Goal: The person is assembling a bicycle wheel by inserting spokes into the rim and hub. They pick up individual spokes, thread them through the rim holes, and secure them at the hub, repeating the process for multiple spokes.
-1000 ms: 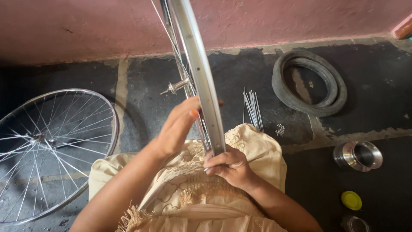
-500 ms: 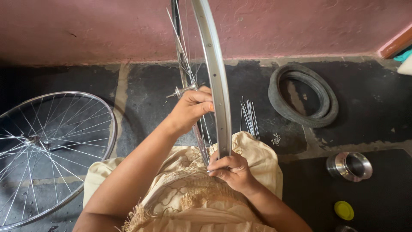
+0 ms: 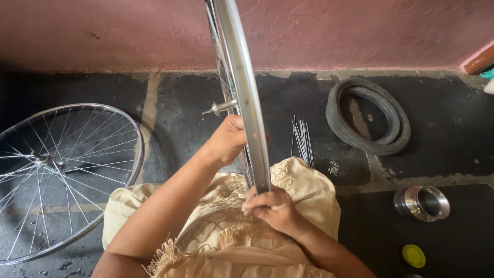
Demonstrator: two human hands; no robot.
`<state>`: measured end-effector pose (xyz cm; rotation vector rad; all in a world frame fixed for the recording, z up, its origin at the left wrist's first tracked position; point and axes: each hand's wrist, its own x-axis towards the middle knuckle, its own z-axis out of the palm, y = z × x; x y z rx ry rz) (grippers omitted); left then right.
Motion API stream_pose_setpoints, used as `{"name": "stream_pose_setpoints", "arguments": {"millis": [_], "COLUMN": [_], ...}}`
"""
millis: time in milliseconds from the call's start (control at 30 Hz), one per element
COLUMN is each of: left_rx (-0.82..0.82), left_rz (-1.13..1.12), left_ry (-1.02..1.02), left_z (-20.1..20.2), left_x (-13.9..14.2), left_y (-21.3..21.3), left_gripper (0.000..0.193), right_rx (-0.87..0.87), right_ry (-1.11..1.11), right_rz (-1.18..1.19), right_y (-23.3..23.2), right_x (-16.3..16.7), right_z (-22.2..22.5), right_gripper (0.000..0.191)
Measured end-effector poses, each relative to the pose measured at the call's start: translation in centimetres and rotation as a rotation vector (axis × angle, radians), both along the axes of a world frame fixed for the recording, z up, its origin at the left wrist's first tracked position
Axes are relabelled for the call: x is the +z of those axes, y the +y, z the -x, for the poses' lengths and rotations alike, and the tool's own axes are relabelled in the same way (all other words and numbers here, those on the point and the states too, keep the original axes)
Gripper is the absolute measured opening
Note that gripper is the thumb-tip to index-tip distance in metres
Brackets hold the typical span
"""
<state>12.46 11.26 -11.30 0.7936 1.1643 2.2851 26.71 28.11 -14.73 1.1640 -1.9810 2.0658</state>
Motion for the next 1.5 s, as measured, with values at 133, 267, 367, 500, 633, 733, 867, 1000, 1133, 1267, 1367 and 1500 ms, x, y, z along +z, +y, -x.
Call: {"name": "stream_pose_setpoints", "arguments": {"millis": [133,267,367,500,633,733,867,1000,1133,1267,1367,1500], "left_rx": [0.05,0.078,0.131,0.056,0.022,0.002,0.001,0.019,0.019,0.026,0.015,0.023], "left_rz": [0.031,-0.023,-0.01,0.01,-0.042,-0.068,-0.053,-0.042,-0.062,-0.058,-0.066,-0.076], "left_ry": [0.004,-0.005,-0.058,0.004,-0.042,-0.052,-0.055,-0.064,-0.079,-0.078,-0.089,-0.078], "left_z": [-0.4,-0.3,0.4,0.1,-0.5,-0.5,-0.5,-0.6,-0.5,-0.5,-0.4,-0.3], "left_x": [-0.4,-0.5,-0.4,-0.5,-0.3,0.2,0.8,1.1,1.2,1.2,1.0,0.8], "left_y": [-0.5,-0.9,-0.8,-1.1,-1.4,-1.2,-0.8,-0.6,-0.5,-0.4,-0.3,-0.3], "left_gripper": [0.014,0.011,0.011,0.018,0.023,0.024,0.023,0.022,0.021,0.02,0.021,0.022], "right_rx": [0.035,0.051,0.037,-0.005,-0.221,-0.503,-0.758,-0.782,-0.858,-0.895,-0.879,-0.899], "right_ry": [0.003,-0.006,-0.031,-0.074,-0.144,-0.05,0.095,0.315,0.641,0.607,0.581,0.608], "right_rz": [0.012,0.018,0.055,0.008,0.001,0.092,-0.037,-0.098,-0.3,-0.272,-0.261,-0.327], "right_y": [0.1,0.4,-0.2,1.6,4.1,5.0,4.1,2.0,-0.5,-2.4,-2.8,-2.6], "right_x": [-0.4,-1.3,-2.5,-2.5,-0.6,2.2,6.5,10.1,12.1,12.7,12.9,13.2], "right_z": [-0.4,-0.7,0.1,-0.1,-0.6,0.3,0.9,2.4,3.7,3.8,3.8,3.9], "right_gripper": [0.019,0.016,0.015,0.017,0.017,0.016,0.021,0.021,0.021,0.019,0.018,0.017]}}
